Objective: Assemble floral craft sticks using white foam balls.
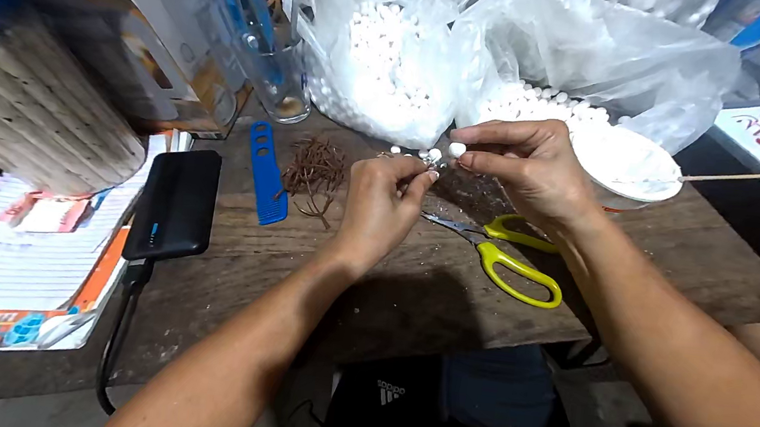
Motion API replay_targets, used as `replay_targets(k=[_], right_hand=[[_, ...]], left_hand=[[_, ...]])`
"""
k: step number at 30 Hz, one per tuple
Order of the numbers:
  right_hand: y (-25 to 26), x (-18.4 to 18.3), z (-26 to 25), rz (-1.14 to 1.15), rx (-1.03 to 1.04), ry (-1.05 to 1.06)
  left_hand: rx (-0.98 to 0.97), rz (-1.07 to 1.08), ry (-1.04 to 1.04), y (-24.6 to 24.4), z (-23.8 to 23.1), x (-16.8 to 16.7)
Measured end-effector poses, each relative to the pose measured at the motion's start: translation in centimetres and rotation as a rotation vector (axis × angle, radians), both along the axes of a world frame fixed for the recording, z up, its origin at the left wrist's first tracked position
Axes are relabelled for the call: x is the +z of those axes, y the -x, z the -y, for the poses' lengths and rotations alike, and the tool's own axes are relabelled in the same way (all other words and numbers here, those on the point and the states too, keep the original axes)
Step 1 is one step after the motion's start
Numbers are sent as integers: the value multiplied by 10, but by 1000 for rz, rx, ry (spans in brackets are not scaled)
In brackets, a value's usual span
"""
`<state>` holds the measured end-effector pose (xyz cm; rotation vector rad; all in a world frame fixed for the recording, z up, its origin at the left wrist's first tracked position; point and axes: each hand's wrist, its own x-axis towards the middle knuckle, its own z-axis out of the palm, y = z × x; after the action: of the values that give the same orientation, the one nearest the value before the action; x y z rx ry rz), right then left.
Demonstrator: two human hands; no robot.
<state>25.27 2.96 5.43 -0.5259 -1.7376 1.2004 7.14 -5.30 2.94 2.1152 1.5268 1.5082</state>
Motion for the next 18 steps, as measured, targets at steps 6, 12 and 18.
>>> replay_targets(k=[6, 12, 18], right_hand=[[1, 0, 4, 29, -28, -70], [3, 0, 6, 45, -37, -105], [3, 0, 7, 44, -36, -135]], left_hand=[[11, -39, -35, -2, 0, 0], [20, -61, -40, -3, -1, -1], [17, -72, -34, -3, -2, -1]])
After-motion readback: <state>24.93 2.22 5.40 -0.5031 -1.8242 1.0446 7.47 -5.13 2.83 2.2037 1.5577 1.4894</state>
